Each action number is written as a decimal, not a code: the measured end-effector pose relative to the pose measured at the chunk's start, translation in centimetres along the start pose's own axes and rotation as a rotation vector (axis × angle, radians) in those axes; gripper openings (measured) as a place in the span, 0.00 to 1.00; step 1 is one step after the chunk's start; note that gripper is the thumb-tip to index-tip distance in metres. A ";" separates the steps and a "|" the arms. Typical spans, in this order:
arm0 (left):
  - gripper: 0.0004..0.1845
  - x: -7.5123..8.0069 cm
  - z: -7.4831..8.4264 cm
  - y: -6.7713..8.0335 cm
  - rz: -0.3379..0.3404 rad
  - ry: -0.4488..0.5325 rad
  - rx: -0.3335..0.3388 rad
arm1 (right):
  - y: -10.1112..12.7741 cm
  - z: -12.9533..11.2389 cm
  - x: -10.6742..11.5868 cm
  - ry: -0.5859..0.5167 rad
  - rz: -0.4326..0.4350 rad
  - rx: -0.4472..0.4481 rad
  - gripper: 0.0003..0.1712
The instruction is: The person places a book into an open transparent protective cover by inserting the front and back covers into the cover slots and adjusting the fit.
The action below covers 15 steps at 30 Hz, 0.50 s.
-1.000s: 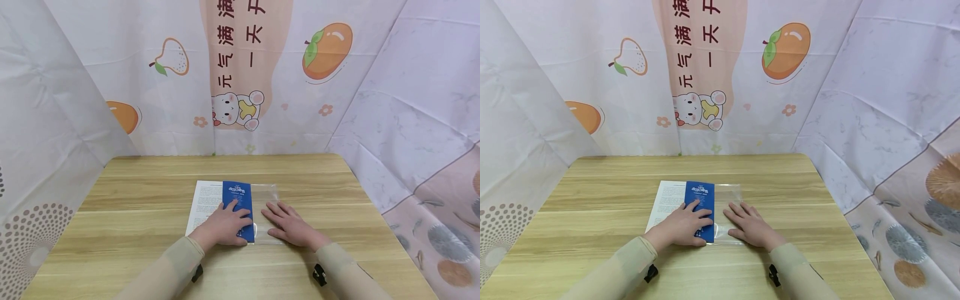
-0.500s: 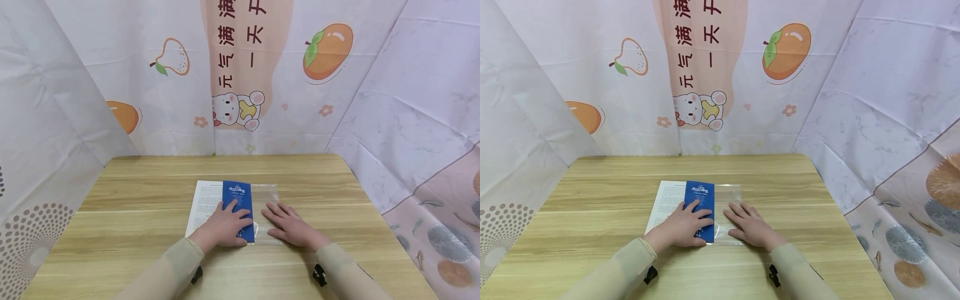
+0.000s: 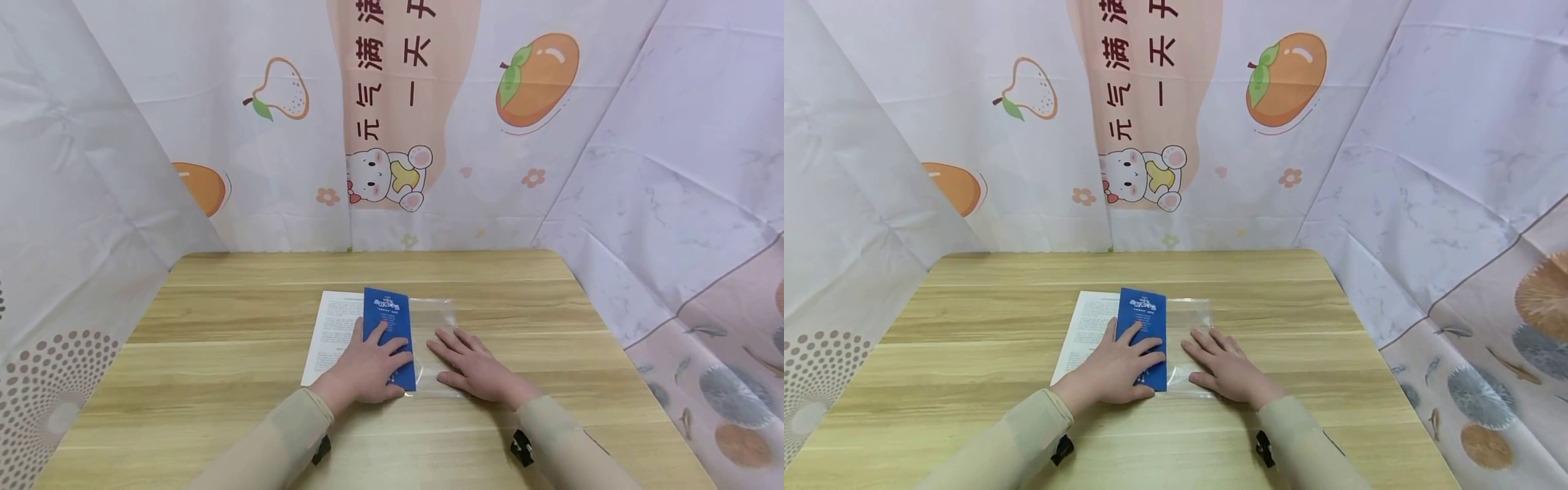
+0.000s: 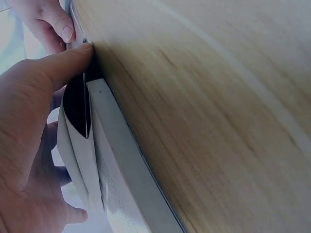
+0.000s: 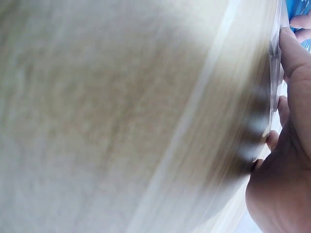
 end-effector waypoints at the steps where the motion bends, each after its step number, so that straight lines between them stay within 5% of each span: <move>1: 0.36 0.0 0.0 0.0 0.002 -0.002 0.003 | 0.0 0.0 0.0 0.006 -0.001 -0.003 0.38; 15: 0.37 -0.1 0.0 -0.2 0.074 -0.050 0.035 | 0.0 -0.8 0.6 0.008 -0.009 0.015 0.37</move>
Point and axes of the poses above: each hand's wrist, its own y-axis away from the middle knuckle, its own x-axis out of the back of the hand, z = x × y, the point moved 4 cm from there along -y, towards the middle knuckle, and after that the axes turned 8 degrees about -x, right-handed, at the moved point
